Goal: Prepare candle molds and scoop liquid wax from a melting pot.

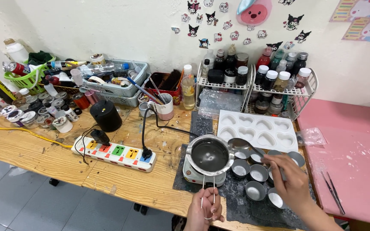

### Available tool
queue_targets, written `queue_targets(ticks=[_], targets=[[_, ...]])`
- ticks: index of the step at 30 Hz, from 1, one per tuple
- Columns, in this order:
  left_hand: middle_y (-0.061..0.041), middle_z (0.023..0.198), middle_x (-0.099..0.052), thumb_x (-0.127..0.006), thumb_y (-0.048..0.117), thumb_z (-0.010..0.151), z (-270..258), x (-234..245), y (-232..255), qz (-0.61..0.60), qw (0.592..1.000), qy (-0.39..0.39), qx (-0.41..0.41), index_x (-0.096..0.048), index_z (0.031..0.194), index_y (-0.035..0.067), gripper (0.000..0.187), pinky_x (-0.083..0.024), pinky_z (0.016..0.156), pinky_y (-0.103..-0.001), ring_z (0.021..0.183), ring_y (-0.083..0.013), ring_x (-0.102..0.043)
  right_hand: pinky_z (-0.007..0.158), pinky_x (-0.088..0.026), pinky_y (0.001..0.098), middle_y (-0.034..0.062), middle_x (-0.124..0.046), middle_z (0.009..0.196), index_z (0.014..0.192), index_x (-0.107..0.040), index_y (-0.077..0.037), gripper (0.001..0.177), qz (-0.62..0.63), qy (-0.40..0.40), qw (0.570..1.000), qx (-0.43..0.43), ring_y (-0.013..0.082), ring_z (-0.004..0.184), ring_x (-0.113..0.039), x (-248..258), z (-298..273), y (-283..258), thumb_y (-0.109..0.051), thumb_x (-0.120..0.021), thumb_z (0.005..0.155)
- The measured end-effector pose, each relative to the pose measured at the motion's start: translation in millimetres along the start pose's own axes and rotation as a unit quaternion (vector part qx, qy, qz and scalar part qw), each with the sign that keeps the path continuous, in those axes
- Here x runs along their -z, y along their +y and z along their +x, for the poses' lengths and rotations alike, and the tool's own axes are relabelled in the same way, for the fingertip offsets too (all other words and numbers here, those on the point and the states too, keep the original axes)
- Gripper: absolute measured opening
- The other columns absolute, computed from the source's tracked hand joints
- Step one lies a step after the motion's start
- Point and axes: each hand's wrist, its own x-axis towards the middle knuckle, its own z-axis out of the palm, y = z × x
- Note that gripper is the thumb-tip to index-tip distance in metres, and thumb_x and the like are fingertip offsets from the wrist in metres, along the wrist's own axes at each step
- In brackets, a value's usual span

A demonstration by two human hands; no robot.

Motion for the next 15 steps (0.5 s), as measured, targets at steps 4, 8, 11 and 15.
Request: queue_targets(ticks=[4, 8, 11, 15], targets=[[-0.004, 0.062, -0.039, -0.021, 0.045, 0.104, 11.1, 1.8, -18.3, -0.006, 1.0, 0.0, -0.015, -0.049, 0.112, 0.001, 0.052, -0.054, 0.051, -0.035, 0.047, -0.0158, -0.044, 0.068, -0.06, 0.029, 0.0134, -0.077, 0.1, 0.111, -0.071, -0.001, 0.019, -0.02, -0.011, 1.0, 0.006, 0.0193, 0.083, -0.076, -9.5, -21.5, 13.1, -0.002, -0.062, 0.094], [-0.006, 0.065, -0.041, -0.02, 0.046, 0.104, 14.7, -6.4, -28.0, -0.025, 0.999, -0.001, -0.027, -0.046, 0.116, 0.0, 0.054, -0.054, 0.052, -0.037, 0.051, -0.0184, -0.047, 0.073, -0.06, 0.0321, 0.0128, -0.076, 0.1, 0.111, -0.07, -0.002, 0.019, -0.024, -0.008, 0.999, 0.041, 0.0224, 0.087, -0.076, -13.3, -17.0, -12.4, -0.003, -0.065, 0.093], [-0.008, 0.066, -0.043, -0.02, 0.046, 0.104, 14.7, -12.1, -31.2, -0.042, 0.999, -0.014, -0.03, -0.045, 0.118, 0.0, 0.054, -0.053, 0.053, -0.038, 0.053, -0.02, -0.049, 0.07, -0.06, 0.0328, 0.0128, -0.076, 0.1, 0.113, -0.07, -0.002, 0.021, -0.019, -0.003, 1.0, 0.022, 0.0233, 0.086, -0.075, -13.4, -17.1, -17.1, -0.002, -0.065, 0.093], [-0.008, 0.067, -0.043, -0.02, 0.046, 0.104, 15.4, -12.6, -31.6, -0.048, 0.998, -0.033, -0.038, -0.044, 0.118, 0.001, 0.053, -0.053, 0.055, -0.039, 0.054, -0.0212, -0.05, 0.067, -0.058, 0.0311, 0.0138, -0.077, 0.103, 0.114, -0.071, -0.002, 0.024, -0.019, 0.006, 1.0, -0.022, 0.0222, 0.086, -0.074, -9.5, -12.8, -15.9, 0.001, -0.065, 0.092]])
